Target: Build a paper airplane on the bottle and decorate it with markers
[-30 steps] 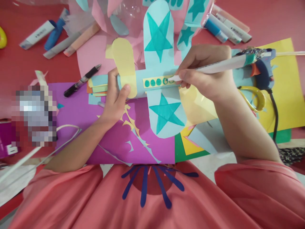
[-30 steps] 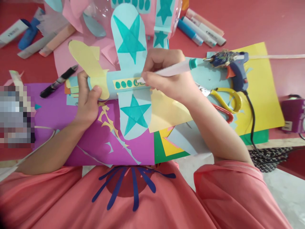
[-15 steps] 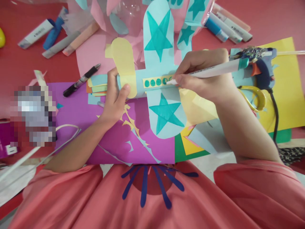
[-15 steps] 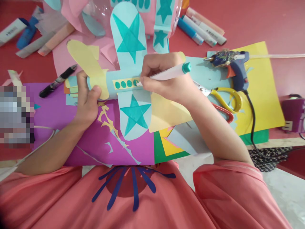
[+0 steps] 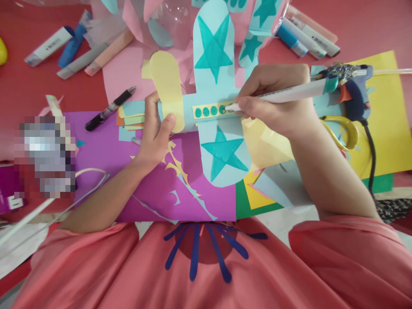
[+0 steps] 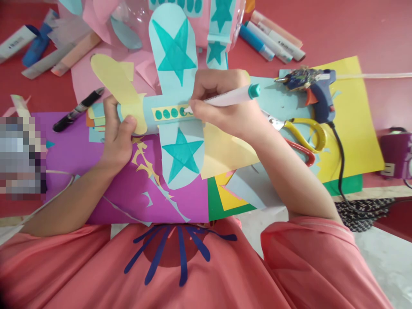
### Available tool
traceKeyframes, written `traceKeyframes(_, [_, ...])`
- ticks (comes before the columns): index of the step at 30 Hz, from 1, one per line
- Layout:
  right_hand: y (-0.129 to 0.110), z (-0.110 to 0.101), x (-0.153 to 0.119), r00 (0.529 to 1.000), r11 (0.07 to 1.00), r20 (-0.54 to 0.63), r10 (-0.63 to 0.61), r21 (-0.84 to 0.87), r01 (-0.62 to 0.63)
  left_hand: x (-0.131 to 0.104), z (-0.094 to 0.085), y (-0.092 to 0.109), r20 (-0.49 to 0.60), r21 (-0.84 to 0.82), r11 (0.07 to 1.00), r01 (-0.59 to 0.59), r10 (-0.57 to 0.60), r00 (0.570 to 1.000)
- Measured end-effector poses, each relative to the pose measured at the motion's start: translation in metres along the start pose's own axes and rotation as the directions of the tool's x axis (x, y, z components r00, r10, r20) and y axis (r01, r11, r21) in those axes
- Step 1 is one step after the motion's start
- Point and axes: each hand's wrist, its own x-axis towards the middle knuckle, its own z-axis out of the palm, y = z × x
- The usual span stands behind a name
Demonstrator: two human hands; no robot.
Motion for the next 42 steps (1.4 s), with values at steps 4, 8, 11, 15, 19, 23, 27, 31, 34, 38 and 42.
traceKeyframes(4, [0.0015, -0.0011, -0.0007, 1.0, 1.0, 0.021, -0.004, -0.01, 0.004, 0.0003, -0.0002, -0.0022, -0.009, -0.037, 0.999, -0.003, 0.003, 1.0])
traceKeyframes(8, [0.0017, -0.0002, 0.0, 1.0, 0.999, 0.011, 0.001, 0.035, -0.002, 0.0002, -0.0029, -0.0053, 0.017, -0.025, 0.999, -0.029, 0.03, 0.999])
traceKeyframes(11, [0.0009, 0.0013, 0.0007, 0.999, 0.996, -0.038, 0.018, 0.082, -0.015, 0.0, -0.0038, -0.0044, 0.022, -0.018, 0.999, -0.028, 0.028, 0.999])
traceKeyframes(15, [0.0003, 0.0021, 0.0012, 0.999, 0.999, -0.052, 0.013, 0.052, -0.011, 0.0001, -0.0017, 0.0013, 0.0, -0.015, 1.0, -0.007, 0.007, 1.0])
traceKeyframes(19, [-0.0014, 0.0003, 0.0006, 1.0, 0.999, -0.019, 0.024, 0.036, -0.023, 0.0002, -0.0002, 0.0014, 0.0, -0.013, 1.0, -0.017, 0.017, 1.0])
traceKeyframes(23, [-0.0033, -0.0017, -0.0003, 0.999, 0.999, 0.021, 0.034, 0.01, -0.034, -0.0002, -0.0008, -0.0032, 0.006, -0.031, 0.999, -0.011, 0.012, 1.0])
traceKeyframes(27, [-0.0018, -0.0008, -0.0003, 0.998, 0.998, 0.014, 0.058, 0.022, -0.058, -0.0006, -0.0014, -0.003, 0.007, -0.02, 1.0, 0.011, -0.011, 1.0])
traceKeyframes(31, [-0.0006, 0.0013, 0.0002, 0.998, 0.996, -0.047, 0.036, 0.088, -0.032, -0.0003, -0.0019, -0.0011, 0.023, -0.01, 1.0, -0.006, 0.007, 1.0])
traceKeyframes(34, [-0.002, 0.001, 0.0003, 0.999, 0.998, -0.042, 0.023, 0.067, -0.021, 0.0001, -0.0027, -0.0008, 0.022, -0.002, 1.0, -0.03, 0.03, 0.999])
traceKeyframes(38, [-0.0038, 0.0, 0.0008, 1.0, 1.0, 0.015, 0.002, 0.002, -0.003, 0.0004, -0.0046, 0.0004, 0.043, 0.087, 0.992, -0.094, 0.09, 0.995])
traceKeyframes(42, [-0.0039, -0.002, 0.0023, 0.999, 0.993, 0.004, 0.034, 0.113, -0.034, 0.0003, -0.0052, 0.002, 0.053, 0.111, 0.988, -0.111, 0.106, 0.993])
